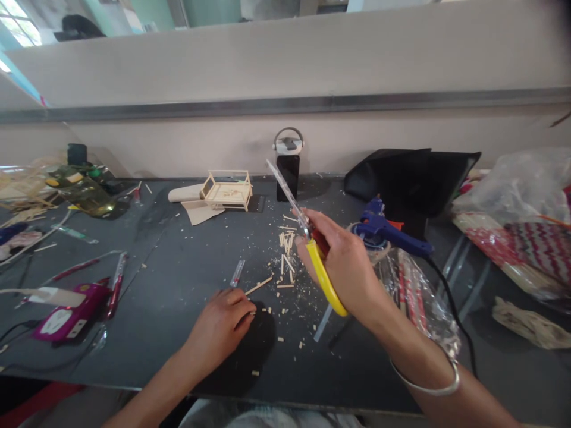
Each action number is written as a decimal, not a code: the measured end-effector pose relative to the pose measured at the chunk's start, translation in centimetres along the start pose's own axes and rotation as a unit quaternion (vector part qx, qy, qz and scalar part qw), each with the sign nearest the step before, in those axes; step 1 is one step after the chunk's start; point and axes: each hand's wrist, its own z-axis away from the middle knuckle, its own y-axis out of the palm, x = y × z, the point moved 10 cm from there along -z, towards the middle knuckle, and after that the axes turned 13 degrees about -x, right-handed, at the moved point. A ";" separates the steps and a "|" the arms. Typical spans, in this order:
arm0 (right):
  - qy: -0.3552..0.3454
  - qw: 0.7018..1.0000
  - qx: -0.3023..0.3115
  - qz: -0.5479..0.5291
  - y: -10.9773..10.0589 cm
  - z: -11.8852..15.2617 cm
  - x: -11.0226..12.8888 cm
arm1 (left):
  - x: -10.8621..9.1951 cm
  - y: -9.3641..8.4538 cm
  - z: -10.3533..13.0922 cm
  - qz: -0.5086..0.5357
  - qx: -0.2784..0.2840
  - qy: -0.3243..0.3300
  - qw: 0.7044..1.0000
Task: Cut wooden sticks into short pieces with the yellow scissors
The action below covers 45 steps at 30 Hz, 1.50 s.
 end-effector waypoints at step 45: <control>-0.047 0.999 0.022 0.003 1.9 0.1 0.8 | 0.3 -6.8 -12.3 0.675 -0.246 -0.192 0.669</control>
